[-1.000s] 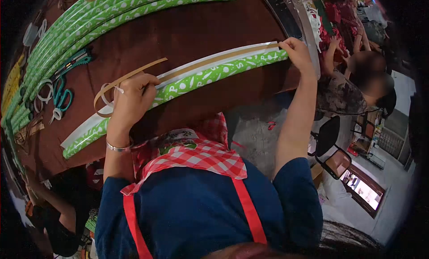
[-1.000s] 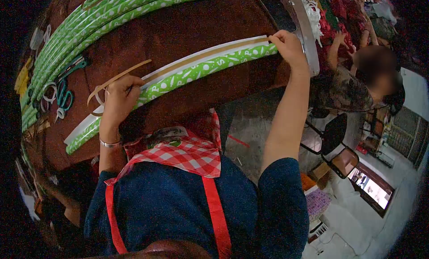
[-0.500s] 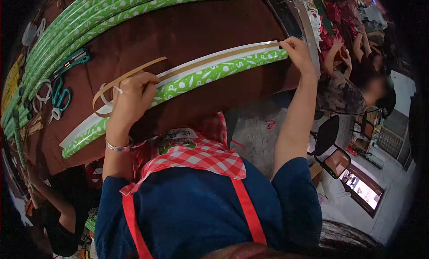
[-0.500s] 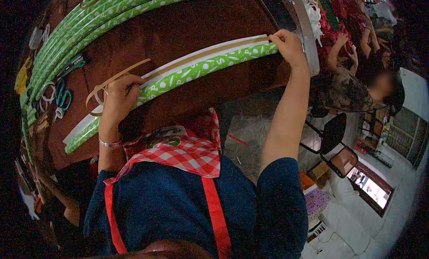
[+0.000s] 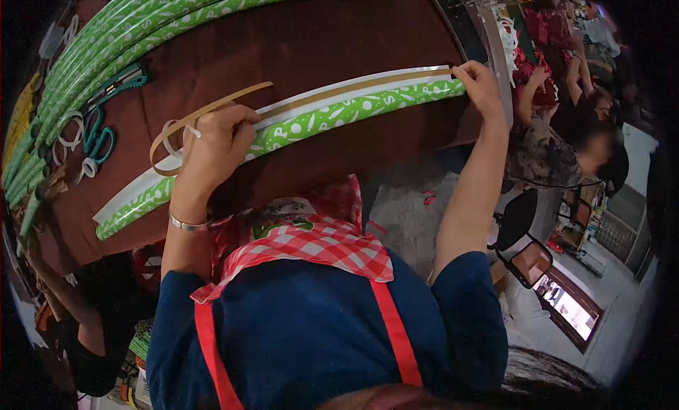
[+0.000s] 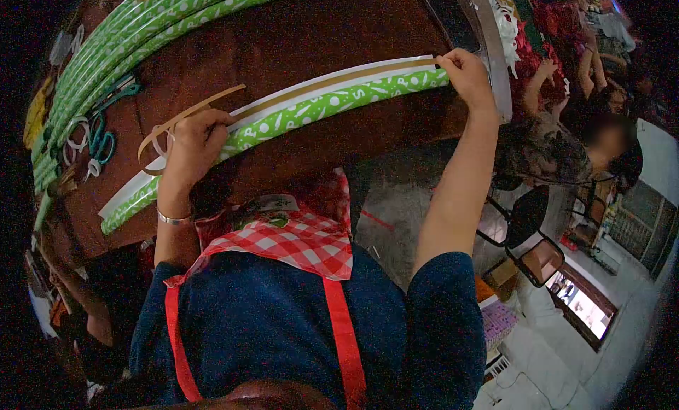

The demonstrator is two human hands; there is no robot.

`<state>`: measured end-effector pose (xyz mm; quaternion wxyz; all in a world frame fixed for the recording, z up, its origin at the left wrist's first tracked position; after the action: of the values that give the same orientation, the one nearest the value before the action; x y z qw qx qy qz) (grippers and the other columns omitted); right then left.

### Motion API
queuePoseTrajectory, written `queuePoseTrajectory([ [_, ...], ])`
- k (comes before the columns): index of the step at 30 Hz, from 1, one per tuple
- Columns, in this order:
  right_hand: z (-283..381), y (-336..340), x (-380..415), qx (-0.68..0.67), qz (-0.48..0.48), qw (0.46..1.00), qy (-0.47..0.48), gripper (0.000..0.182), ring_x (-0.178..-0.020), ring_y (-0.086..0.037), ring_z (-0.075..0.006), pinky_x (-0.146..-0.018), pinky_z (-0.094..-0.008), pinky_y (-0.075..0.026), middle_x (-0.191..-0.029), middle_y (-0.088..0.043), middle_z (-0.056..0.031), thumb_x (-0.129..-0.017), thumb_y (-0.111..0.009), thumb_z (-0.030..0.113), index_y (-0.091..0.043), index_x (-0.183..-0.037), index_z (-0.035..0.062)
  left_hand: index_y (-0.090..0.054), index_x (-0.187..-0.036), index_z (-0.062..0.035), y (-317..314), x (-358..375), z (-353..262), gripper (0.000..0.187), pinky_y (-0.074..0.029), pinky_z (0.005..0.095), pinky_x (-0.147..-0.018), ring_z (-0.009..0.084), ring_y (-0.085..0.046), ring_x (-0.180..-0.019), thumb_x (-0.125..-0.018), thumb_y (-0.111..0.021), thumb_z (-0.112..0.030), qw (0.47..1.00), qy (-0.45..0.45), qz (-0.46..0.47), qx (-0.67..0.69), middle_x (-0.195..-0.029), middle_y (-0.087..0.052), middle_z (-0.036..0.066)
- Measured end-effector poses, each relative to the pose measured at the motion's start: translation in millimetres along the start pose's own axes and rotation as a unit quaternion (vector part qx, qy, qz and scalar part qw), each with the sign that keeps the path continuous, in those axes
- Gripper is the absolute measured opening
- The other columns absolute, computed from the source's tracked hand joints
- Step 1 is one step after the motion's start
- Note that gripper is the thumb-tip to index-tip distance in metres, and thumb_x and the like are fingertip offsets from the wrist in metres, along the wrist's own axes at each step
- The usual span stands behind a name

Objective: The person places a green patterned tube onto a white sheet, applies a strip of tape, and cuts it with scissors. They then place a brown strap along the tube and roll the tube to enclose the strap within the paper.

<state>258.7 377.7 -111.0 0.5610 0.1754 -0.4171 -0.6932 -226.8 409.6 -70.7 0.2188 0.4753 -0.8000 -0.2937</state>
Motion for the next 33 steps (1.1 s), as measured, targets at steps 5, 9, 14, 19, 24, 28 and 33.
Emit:
queuePoseTrajectory([
  [5,4.0,1.2,-0.1,0.019,0.004,1.000,0.005,0.015,-0.069,-0.051,-0.0041,-0.062,-0.0214,-0.042,-0.075,-0.059,0.0028,-0.090,-0.064,0.016,-0.064,-0.086,0.0011,-0.069,-0.087,-0.0044,0.5,0.9,-0.7,0.015,-0.048,0.0364,-0.056,0.0273,-0.062,-0.058,-0.079,-0.058,-0.011,0.999,-0.009,0.007,-0.037,-0.069,-0.064,0.014],
  [9,4.1,2.6,1.6,-0.001,0.005,1.000,0.007,0.021,-0.067,-0.051,-0.0090,-0.060,-0.0280,-0.042,-0.074,-0.059,0.0002,-0.089,-0.064,0.024,-0.064,-0.086,0.0035,-0.069,-0.087,-0.0047,0.5,0.5,-2.4,0.015,-0.048,0.0371,-0.057,0.0284,-0.063,-0.060,-0.080,-0.058,-0.012,0.999,-0.022,-0.001,-0.041,-0.071,-0.065,0.014],
  [14,17.6,4.1,5.5,0.041,-0.005,0.999,0.021,0.024,-0.067,-0.054,-0.0140,-0.061,-0.0332,-0.043,-0.075,-0.060,-0.0027,-0.087,-0.065,0.029,-0.065,-0.086,0.0053,-0.069,-0.088,-0.0056,0.0,-0.7,-0.7,0.015,-0.049,0.0370,-0.058,0.0289,-0.064,-0.062,-0.081,-0.057,-0.012,0.997,-0.046,0.001,-0.058,-0.072,-0.066,0.013],
  [19,18.1,1.9,8.9,0.041,-0.026,0.999,-0.021,0.024,-0.071,-0.057,-0.0150,-0.064,-0.0331,-0.046,-0.080,-0.063,-0.0040,-0.087,-0.066,0.029,-0.066,-0.091,0.0048,-0.069,-0.089,-0.0061,2.2,0.2,-4.4,0.015,-0.048,0.0375,-0.057,0.0282,-0.064,-0.062,-0.082,-0.057,-0.012,0.998,-0.031,0.016,-0.049,-0.071,-0.065,0.013],
  [24,33.2,2.5,15.3,0.072,-0.077,0.994,0.023,0.020,-0.073,-0.059,-0.0121,-0.066,-0.0278,-0.046,-0.077,-0.064,-0.0046,-0.088,-0.063,0.019,-0.065,-0.095,0.0006,-0.069,-0.089,-0.0061,2.5,0.3,-4.2,0.015,-0.047,0.0374,-0.056,0.0278,-0.064,-0.061,-0.082,-0.057,-0.012,0.999,-0.015,0.026,-0.039,-0.070,-0.065,0.013],
  [28,34.6,7.9,26.9,0.099,-0.138,0.985,0.043,0.023,-0.083,-0.062,-0.0256,-0.073,-0.0351,-0.048,-0.088,-0.066,-0.0127,-0.090,-0.057,0.022,-0.064,-0.099,0.0021,-0.069,-0.087,-0.0049,3.7,0.7,-7.7,0.015,-0.047,0.0375,-0.057,0.0280,-0.063,-0.060,-0.082,-0.057,-0.010,0.998,-0.043,0.010,-0.045,-0.069,-0.065,0.014],
  [33,81.0,8.5,68.7,0.164,-0.213,0.958,0.104,0.026,-0.090,-0.060,-0.0358,-0.078,-0.0423,-0.047,-0.095,-0.064,-0.0167,-0.095,-0.052,0.026,-0.064,-0.103,0.0046,-0.069,-0.087,-0.0038,3.9,0.2,-11.1,0.015,-0.048,0.0371,-0.058,0.0287,-0.063,-0.061,-0.081,-0.056,-0.009,0.998,-0.009,0.032,-0.059,-0.070,-0.065,0.015],
])
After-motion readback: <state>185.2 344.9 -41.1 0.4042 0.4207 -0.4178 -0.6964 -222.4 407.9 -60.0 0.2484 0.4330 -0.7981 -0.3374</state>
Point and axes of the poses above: each hand's wrist, its own x-axis away from the middle knuckle, its own y-axis out of the back of the hand, z = x × y, the point moved 3 cm from there along -x, towards the middle knuckle
